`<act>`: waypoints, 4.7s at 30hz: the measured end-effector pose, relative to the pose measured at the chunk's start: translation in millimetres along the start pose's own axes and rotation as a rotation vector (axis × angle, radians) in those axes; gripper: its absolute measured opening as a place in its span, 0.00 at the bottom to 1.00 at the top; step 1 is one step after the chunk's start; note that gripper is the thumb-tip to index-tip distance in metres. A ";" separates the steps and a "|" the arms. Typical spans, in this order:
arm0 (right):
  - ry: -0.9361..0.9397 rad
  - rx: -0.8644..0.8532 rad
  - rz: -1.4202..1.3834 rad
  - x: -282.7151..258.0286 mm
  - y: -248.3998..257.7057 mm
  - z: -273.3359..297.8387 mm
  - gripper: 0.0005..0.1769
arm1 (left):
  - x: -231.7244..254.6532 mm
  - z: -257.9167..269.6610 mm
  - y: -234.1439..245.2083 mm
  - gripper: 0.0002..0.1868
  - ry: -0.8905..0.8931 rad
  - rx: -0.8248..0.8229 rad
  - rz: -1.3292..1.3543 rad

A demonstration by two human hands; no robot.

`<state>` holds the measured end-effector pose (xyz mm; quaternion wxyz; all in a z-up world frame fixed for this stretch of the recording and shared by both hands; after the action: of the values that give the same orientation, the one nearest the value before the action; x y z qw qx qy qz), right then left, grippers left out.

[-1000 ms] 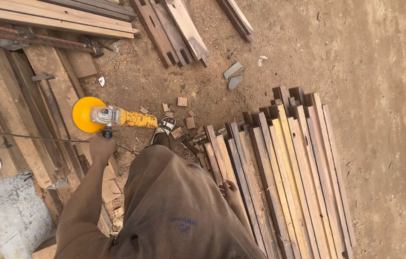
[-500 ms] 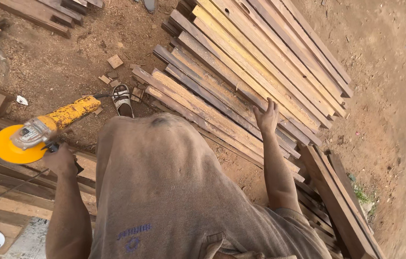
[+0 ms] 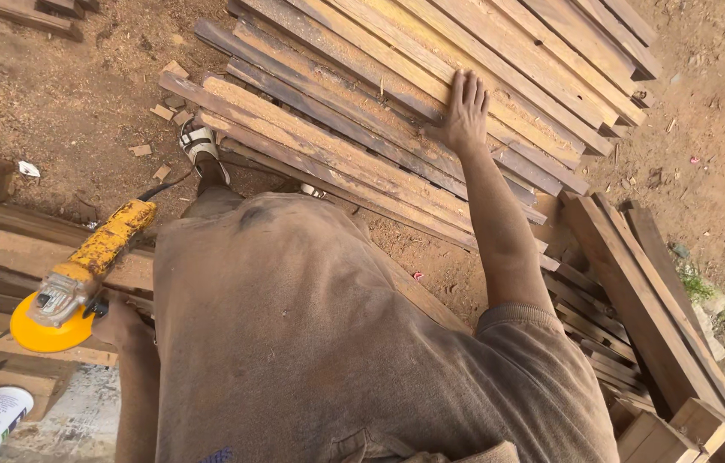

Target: The person sands long wooden boards using a power sander.

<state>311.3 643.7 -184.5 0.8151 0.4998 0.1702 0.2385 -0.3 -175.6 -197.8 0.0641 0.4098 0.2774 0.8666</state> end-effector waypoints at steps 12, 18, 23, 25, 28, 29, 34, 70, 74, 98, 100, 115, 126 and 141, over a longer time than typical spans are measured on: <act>0.240 0.149 0.053 -35.3 5.1 -15.4 0.84 | -90.3 89.0 75.6 0.17 0.158 0.204 -0.062; 0.075 -0.078 -0.119 -57.7 -21.6 60.7 0.77 | -83.1 98.5 78.7 0.17 0.192 0.108 -0.040; -0.053 -0.010 -0.192 -89.5 -44.9 111.9 0.78 | -51.6 73.0 75.0 0.22 0.038 0.087 -0.232; -0.113 0.011 -0.223 -85.6 -44.7 109.1 0.83 | -26.1 48.8 68.0 0.22 -0.091 0.059 -0.349; -0.169 -0.054 -0.145 -87.7 -45.7 104.6 0.84 | 25.7 22.0 38.8 0.24 -0.336 -0.007 -0.457; -0.193 -0.043 -0.153 -92.8 -38.9 105.3 0.84 | 52.8 16.1 26.8 0.25 -0.449 -0.033 -0.457; 0.140 -0.079 -0.568 -216.6 12.1 146.1 0.55 | 157.3 3.0 -38.8 0.15 -0.603 -0.229 -0.644; -0.008 -0.341 -1.069 -371.0 6.5 118.9 0.57 | 262.3 149.4 -336.1 0.13 -0.790 -1.527 -1.175; -0.081 -0.229 -1.154 -400.6 19.9 81.8 0.55 | 312.5 120.3 -378.4 0.22 -1.218 -1.178 -1.361; -0.559 -0.054 -1.328 -348.7 -15.3 105.6 0.51 | 278.6 165.9 -468.8 0.15 -1.570 -1.190 -1.541; -0.583 -0.045 -1.341 -327.1 -15.2 124.6 0.50 | 259.5 191.0 -466.4 0.14 -1.578 -1.226 -1.536; -0.808 0.190 -1.521 -155.4 -84.6 272.4 0.45 | 94.5 391.6 -449.7 0.10 -1.695 -1.512 -1.489; -0.538 -0.066 -1.317 -312.6 -38.8 121.7 0.58 | 239.4 182.4 -457.1 0.09 -1.391 -1.251 -1.666; -0.540 0.080 -1.267 -280.8 -4.9 149.7 0.54 | 237.5 235.0 -447.7 0.14 -1.533 -1.303 -1.501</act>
<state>157.0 375.1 -111.7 0.7921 0.3756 0.2293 -0.4231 -32.8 380.6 -156.4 0.8758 0.4408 -0.1458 0.1316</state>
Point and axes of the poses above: each hand's wrist, its own z-axis away from the middle knuckle, its own y-axis out of the back of the hand, x = y × z, the point moved 10 cm from there along -z, towards the middle knuckle, and after that the axes turned 10 degrees about -z, right-handed, at the moved point
